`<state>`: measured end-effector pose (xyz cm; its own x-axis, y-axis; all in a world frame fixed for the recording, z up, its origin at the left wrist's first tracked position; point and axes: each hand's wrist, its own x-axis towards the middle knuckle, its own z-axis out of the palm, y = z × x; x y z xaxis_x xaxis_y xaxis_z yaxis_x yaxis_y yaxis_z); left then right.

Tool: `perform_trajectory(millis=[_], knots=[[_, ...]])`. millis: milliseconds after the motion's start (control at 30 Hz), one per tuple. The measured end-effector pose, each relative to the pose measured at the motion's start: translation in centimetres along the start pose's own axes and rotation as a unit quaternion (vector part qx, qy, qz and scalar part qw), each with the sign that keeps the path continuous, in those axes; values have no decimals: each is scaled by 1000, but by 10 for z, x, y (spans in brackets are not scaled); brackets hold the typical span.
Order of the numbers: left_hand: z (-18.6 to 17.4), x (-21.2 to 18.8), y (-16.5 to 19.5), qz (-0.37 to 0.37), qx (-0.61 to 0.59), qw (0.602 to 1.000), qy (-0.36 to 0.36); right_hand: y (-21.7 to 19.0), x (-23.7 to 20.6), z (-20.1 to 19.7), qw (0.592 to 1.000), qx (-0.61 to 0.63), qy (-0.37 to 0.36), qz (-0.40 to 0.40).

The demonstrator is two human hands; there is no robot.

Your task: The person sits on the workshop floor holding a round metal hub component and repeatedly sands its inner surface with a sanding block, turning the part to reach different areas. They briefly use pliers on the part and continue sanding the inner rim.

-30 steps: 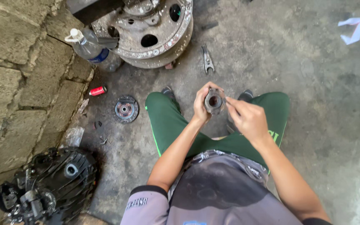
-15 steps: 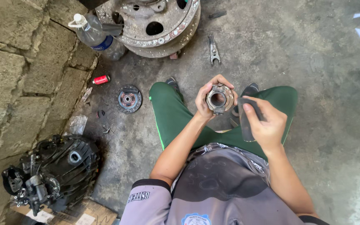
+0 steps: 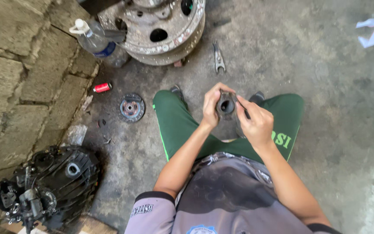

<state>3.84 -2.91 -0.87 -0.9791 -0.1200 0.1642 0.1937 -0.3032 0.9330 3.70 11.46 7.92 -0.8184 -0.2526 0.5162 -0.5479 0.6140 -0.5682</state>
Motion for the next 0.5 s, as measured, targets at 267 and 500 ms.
perform_trajectory(millis=[267, 500], knots=[[3, 6, -18, -5, -51, 998, 48, 13, -3, 8, 999, 22, 22, 15], [11, 9, -17, -63, -76, 994, 41, 19, 0, 2, 997, 47, 33, 52]])
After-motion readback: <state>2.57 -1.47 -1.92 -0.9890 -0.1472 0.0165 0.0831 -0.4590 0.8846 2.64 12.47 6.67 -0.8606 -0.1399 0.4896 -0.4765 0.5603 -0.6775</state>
